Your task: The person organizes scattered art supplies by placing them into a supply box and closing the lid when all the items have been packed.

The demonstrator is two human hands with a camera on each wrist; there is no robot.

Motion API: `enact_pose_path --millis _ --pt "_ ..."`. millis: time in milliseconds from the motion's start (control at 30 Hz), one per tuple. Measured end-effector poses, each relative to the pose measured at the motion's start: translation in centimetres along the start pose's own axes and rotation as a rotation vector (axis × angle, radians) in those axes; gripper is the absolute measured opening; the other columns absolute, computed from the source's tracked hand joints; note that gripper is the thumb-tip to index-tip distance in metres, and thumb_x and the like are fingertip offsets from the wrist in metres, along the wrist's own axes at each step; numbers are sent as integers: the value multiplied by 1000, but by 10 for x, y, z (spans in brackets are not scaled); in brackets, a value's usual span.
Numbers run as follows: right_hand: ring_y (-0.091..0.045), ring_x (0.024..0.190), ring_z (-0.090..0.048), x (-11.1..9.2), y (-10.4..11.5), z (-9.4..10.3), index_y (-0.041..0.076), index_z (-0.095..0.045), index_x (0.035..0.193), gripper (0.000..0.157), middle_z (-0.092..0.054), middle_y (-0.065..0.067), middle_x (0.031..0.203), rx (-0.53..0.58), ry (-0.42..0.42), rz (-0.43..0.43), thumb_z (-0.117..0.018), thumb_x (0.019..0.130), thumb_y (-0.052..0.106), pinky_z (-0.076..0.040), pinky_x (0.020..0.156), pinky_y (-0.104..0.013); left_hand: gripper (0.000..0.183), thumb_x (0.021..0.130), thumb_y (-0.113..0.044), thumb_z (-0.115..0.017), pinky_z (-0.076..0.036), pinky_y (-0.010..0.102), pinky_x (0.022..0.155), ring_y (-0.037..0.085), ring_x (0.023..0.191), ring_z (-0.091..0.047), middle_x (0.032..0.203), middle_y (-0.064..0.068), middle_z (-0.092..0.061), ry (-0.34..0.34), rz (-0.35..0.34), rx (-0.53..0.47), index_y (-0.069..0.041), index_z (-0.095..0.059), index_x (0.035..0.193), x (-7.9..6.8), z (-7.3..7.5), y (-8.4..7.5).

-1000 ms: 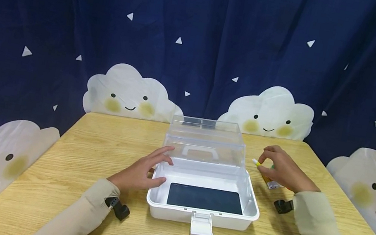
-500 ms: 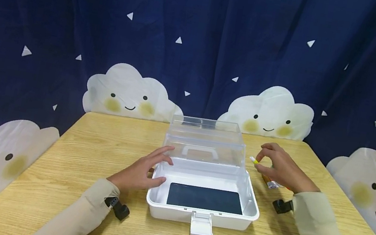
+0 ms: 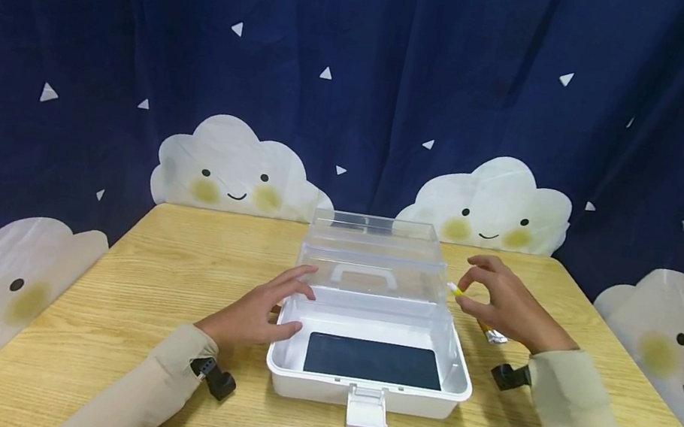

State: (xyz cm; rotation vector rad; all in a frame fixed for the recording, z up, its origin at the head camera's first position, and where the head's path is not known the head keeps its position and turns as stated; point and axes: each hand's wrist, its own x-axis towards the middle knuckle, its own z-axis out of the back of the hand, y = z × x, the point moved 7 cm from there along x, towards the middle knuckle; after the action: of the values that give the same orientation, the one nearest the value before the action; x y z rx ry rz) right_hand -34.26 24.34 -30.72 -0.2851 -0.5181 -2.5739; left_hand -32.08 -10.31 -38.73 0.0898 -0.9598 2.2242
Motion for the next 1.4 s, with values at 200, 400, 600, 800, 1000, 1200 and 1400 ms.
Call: enact_pose_path --millis 200,400,600,800,1000,1200,1400 --pt "-43 123 -43 1 7 -1 14 -64 95 11 -41 -21 140 21 -9 18 -70 86 18 -42 94 -60 39 87 -30 -67 -51 38 91 19 141 -28 158 -17 -16 1 -1 10 -34 -51 122 0 0 0" --pt "-42 124 -43 1 13 -2 15 -64 94 11 -41 -20 140 33 -17 31 -70 86 19 -42 94 -60 39 87 -30 -67 -52 38 91 20 140 -29 158 -19 -16 -2 -7 17 -35 -51 122 0 0 -1" --pt "-43 123 -44 2 19 -2 15 -65 93 10 -43 -20 139 44 -35 58 -72 86 17 -42 94 -60 39 87 -29 -68 -52 38 91 21 140 -29 158 -19 -15 -1 -3 7 -34 -51 122 -1 0 -1" --pt "-43 123 -44 3 21 -6 15 -65 93 10 -43 -20 139 62 -23 51 -72 85 17 -41 95 -61 40 87 -28 -68 -52 39 91 20 140 -29 157 -19 -15 -2 -6 11 -35 -51 122 0 0 -1" --pt "-43 123 -44 5 24 -10 17 -65 93 10 -43 -19 140 74 -7 55 -72 85 17 -42 94 -61 38 87 -30 -67 -52 38 90 20 140 -29 157 -19 -16 -2 -5 7 -36 -51 121 0 0 -1" --pt "-41 123 -45 6 26 -12 18 -66 93 10 -43 -19 140 83 -7 66 -71 85 16 -43 94 -60 38 87 -27 -67 -52 36 89 21 140 -30 158 -16 -17 -5 -25 1 -33 -52 122 0 0 0" --pt "-42 126 -42 7 27 -16 19 -66 89 10 -42 -20 142 77 -11 90 -73 84 14 -42 95 -60 39 87 -27 -68 -52 36 89 24 141 -30 158 -14 -18 -7 -32 5 -31 -52 122 0 0 0"
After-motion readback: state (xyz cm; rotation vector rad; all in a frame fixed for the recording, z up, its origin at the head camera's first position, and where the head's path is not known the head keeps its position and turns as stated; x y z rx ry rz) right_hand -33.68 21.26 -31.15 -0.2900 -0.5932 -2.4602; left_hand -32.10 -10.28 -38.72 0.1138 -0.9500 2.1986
